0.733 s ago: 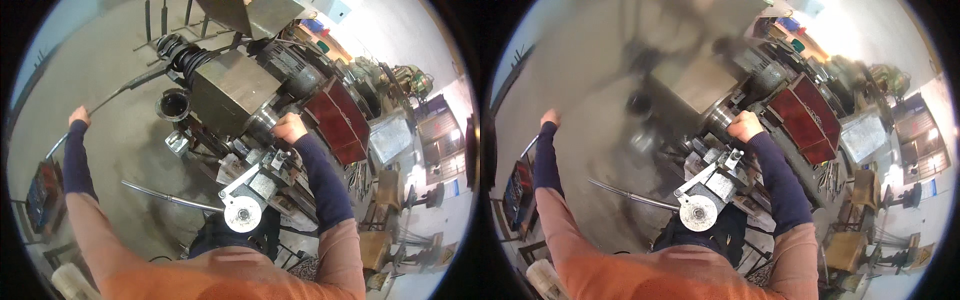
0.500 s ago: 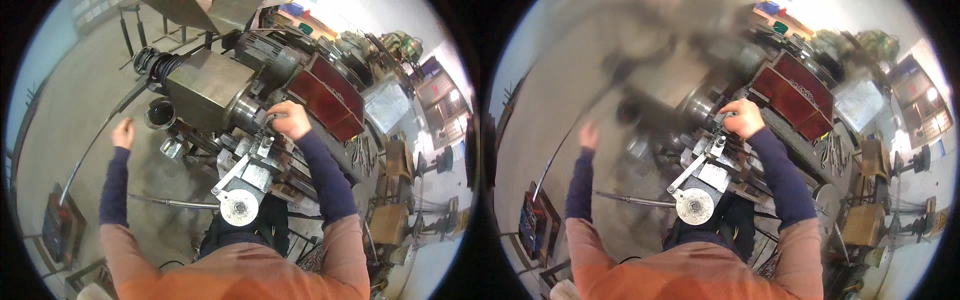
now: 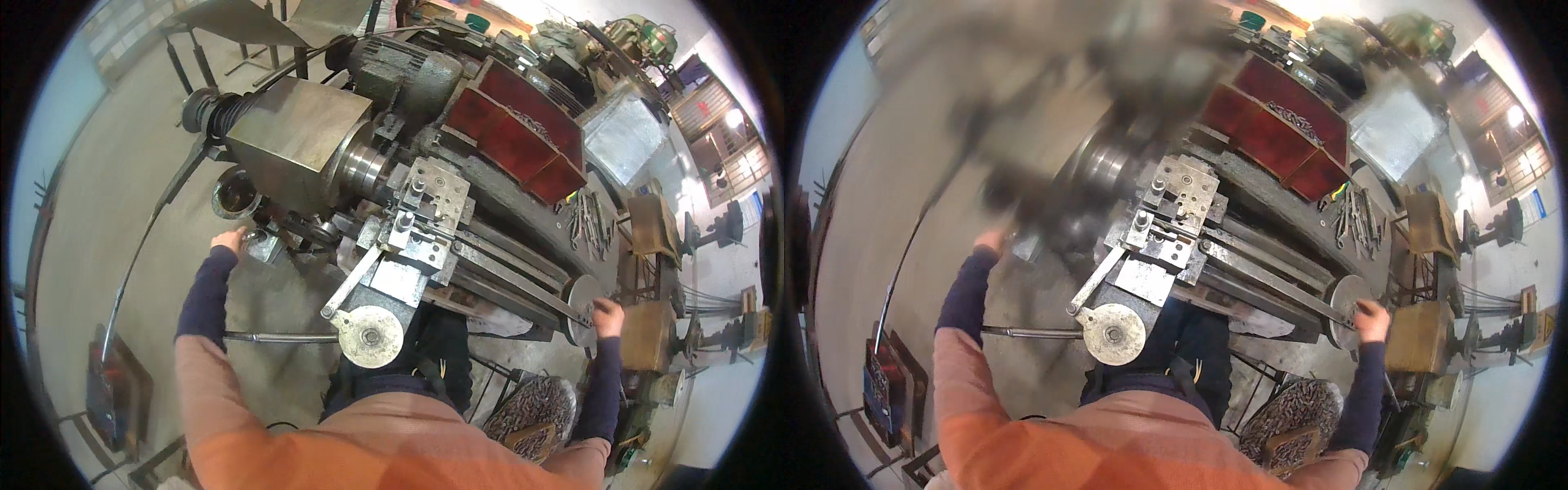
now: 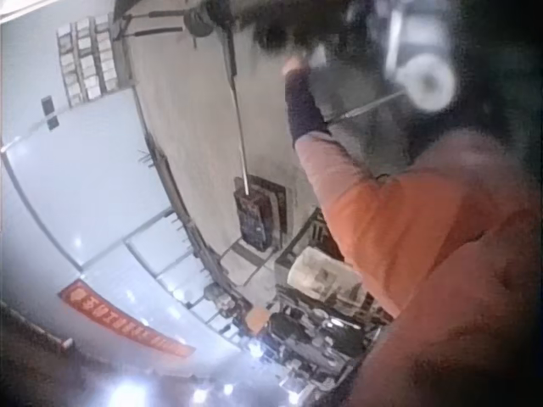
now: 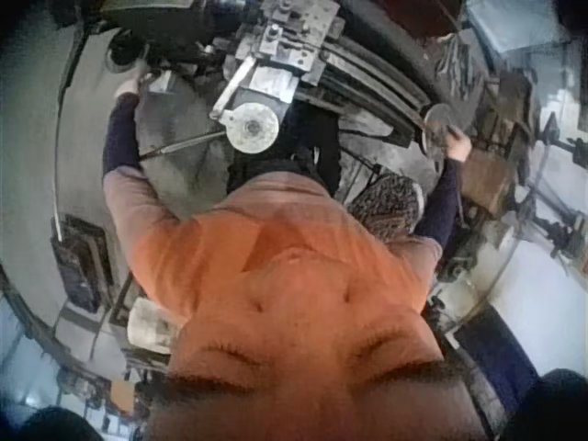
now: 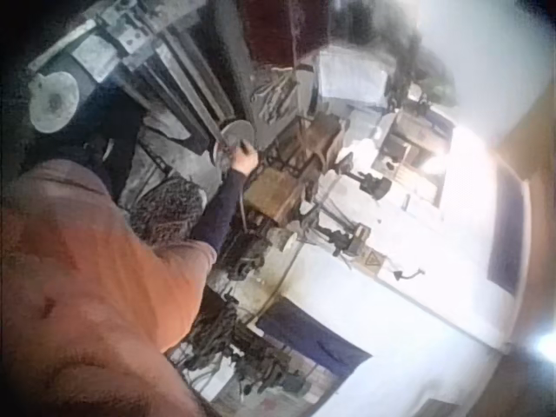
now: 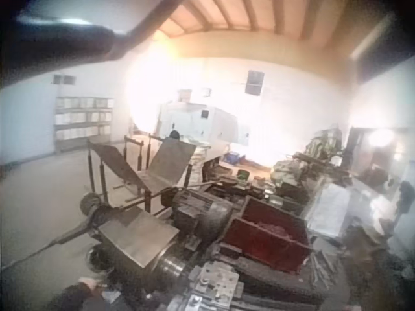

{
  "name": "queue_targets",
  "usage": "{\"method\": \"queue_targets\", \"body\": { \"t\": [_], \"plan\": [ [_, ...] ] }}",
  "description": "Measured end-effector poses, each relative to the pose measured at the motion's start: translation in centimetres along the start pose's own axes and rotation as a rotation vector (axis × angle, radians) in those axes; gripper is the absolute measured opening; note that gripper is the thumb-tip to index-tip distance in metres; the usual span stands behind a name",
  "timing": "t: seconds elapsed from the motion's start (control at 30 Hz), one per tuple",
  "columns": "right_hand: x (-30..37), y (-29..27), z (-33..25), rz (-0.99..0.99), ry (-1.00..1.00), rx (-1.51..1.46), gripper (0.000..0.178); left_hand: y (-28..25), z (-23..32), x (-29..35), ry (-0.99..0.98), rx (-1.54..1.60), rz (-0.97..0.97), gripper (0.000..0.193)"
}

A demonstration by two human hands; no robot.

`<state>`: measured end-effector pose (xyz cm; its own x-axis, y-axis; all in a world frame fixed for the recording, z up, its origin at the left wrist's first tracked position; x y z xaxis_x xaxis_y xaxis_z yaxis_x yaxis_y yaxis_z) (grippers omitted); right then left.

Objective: The person operates a metal lathe, repeatedly loading small cylindrical metal pieces into the chuck, adjusting the machine controls, and removing finished pieces. The person places the finished pieces into a nearby container.

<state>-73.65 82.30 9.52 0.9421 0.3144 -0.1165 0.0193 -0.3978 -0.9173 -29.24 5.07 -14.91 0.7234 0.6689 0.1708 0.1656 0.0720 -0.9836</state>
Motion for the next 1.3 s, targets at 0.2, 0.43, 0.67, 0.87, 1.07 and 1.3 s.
{"method": "queue_targets", "body": {
  "t": [0.2, 0.43, 0.67, 0.87, 1.07, 1.3],
  "plan": [
    [6.8, -1.3, 27.7, -0.337, 0.473, 0.718, 0.045, -6.1, -4.9, 12.7, -0.093, 0.432, 0.12, 0.041],
    [10.3, -0.4, 32.6, -0.216, 0.67, 0.734, 0.036, 1.5, -8.3, 25.5, -0.746, 1.363, 0.237, 0.032],
    [19.0, 1.5, 26.5, -0.093, 0.852, 0.629, 0.032, 5.6, -12.2, 27.1, -0.767, 1.234, 0.532, 0.024],
    [23.0, 2.4, 20.7, 0.017, 0.902, 0.459, 0.031, 4.6, -10.5, 24.4, -0.878, 1.504, 0.577, 0.023],
    [24.0, 3.7, 20.9, 0.001, 0.902, 0.368, 0.034, 3.6, -10.7, 22.3, -0.836, 1.505, 0.56, 0.025],
    [24.3, 3.2, 20.3, 0.057, 0.907, 0.345, 0.039, 4.0, -10.2, 20.5, -0.78, 1.526, 0.567, 0.028]
  ]
}}
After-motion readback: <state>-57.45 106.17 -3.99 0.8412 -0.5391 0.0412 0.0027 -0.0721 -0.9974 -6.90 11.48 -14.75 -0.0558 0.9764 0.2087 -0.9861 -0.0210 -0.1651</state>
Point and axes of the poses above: each hand's wrist, its own x-axis away from the middle knuckle, its own y-axis out of the palm, z = x × y, the point moved 9 cm from there along -x, towards the middle knuckle, and after that the axes turned 1 degree about -z, right-handed, at the moved point
